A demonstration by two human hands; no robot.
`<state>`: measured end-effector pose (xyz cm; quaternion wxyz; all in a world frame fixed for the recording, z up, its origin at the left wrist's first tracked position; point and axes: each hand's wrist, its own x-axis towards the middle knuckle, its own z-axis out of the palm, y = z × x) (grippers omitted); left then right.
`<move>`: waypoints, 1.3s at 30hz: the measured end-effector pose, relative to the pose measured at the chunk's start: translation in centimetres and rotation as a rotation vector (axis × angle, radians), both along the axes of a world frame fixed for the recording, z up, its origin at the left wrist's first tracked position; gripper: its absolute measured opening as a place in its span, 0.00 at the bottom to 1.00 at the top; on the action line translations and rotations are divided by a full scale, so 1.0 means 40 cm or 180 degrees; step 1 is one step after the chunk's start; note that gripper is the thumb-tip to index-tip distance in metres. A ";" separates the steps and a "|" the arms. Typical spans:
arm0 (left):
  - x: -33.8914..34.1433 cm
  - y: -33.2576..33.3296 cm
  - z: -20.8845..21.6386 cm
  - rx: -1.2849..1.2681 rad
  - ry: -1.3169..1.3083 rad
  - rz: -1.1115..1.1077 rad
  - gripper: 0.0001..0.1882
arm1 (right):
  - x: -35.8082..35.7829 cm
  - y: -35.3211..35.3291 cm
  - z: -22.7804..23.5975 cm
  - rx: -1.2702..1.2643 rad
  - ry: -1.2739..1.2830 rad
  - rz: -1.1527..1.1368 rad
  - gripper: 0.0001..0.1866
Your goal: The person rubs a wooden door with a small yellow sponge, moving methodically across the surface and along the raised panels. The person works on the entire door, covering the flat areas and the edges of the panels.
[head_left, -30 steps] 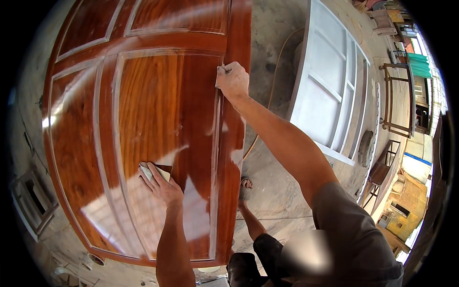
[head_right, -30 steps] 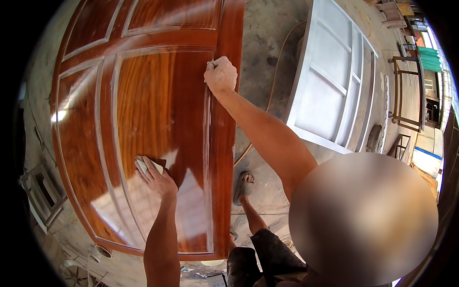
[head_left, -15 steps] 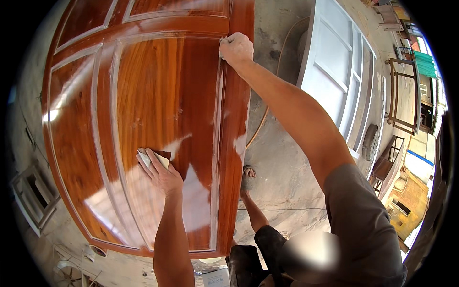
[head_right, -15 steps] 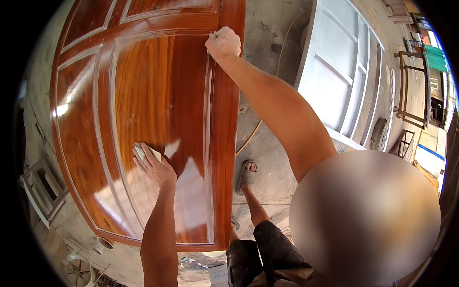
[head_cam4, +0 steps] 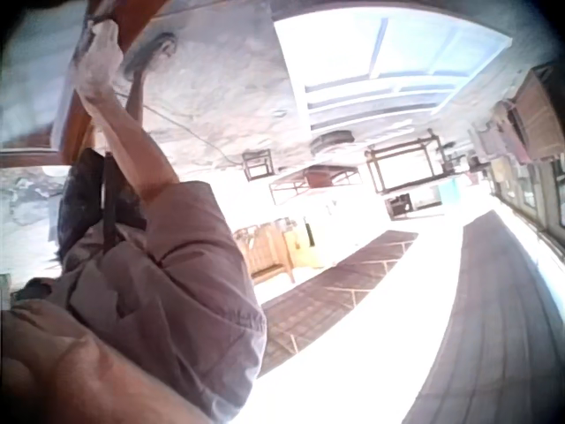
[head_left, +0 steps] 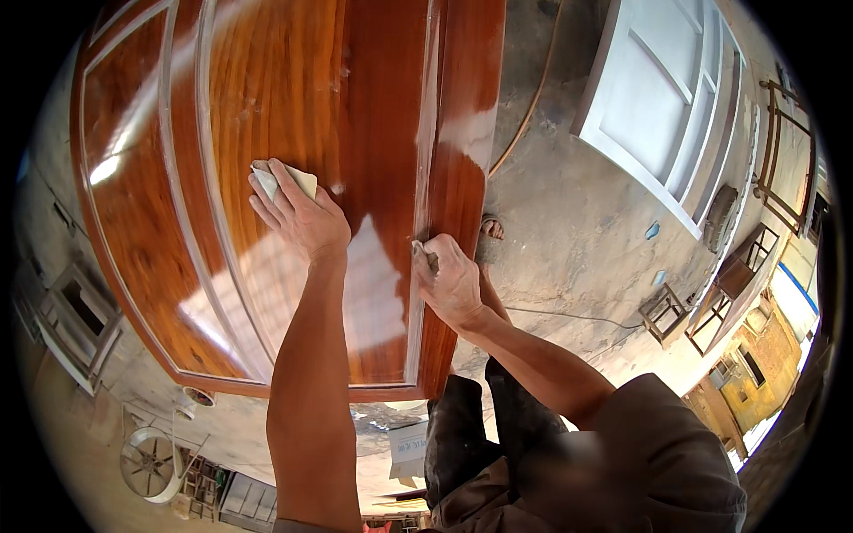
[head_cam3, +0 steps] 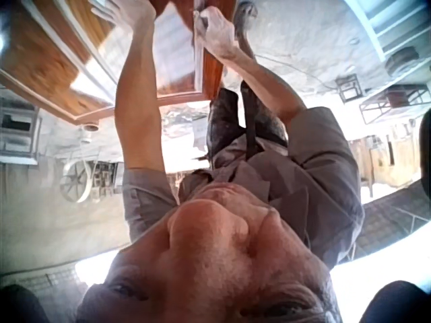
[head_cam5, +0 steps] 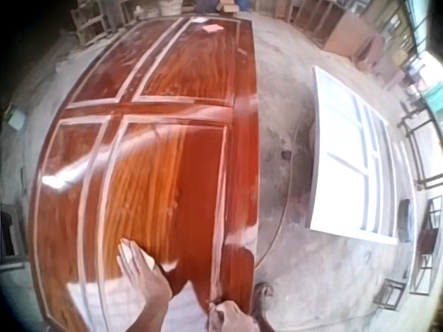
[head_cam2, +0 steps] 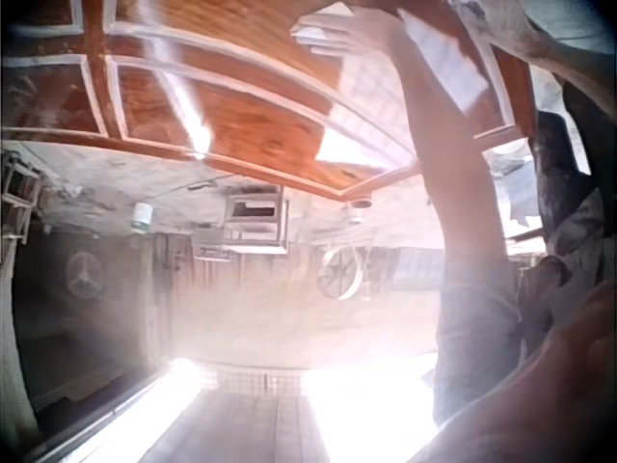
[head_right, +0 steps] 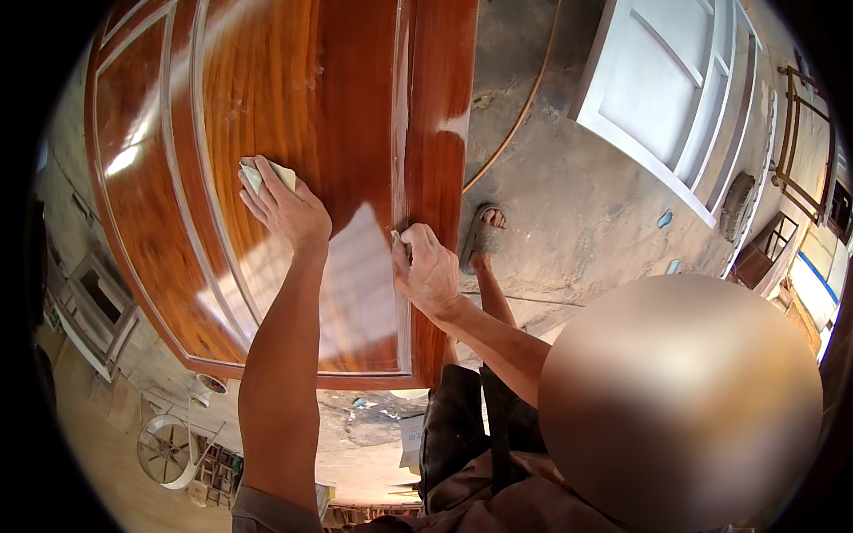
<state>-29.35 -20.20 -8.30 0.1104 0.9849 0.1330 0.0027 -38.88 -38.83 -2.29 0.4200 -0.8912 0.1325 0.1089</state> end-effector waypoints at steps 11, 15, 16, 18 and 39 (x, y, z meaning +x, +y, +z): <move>-0.011 0.011 -0.013 0.0059 -0.0152 -0.0002 0.40 | 0.117 -0.032 -0.048 -0.0660 0.0047 0.0412 0.10; 0.000 0.000 0.005 0.0051 -0.0016 -0.0055 0.44 | 0.446 -0.082 -0.063 -0.0926 -0.0238 0.0314 0.09; 0.006 -0.008 0.008 0.0029 0.0044 -0.0029 0.44 | 0.509 -0.094 -0.065 -0.1008 -0.0277 0.0264 0.09; 0.007 -0.010 0.019 0.0035 0.0132 0.0066 0.44 | 0.512 -0.084 -0.064 -0.1062 -0.0278 0.0208 0.09; 0.015 -0.012 0.016 -0.0207 -0.0256 -0.0014 0.44 | 1.063 -0.218 -0.111 -0.1194 -0.0069 0.0350 0.14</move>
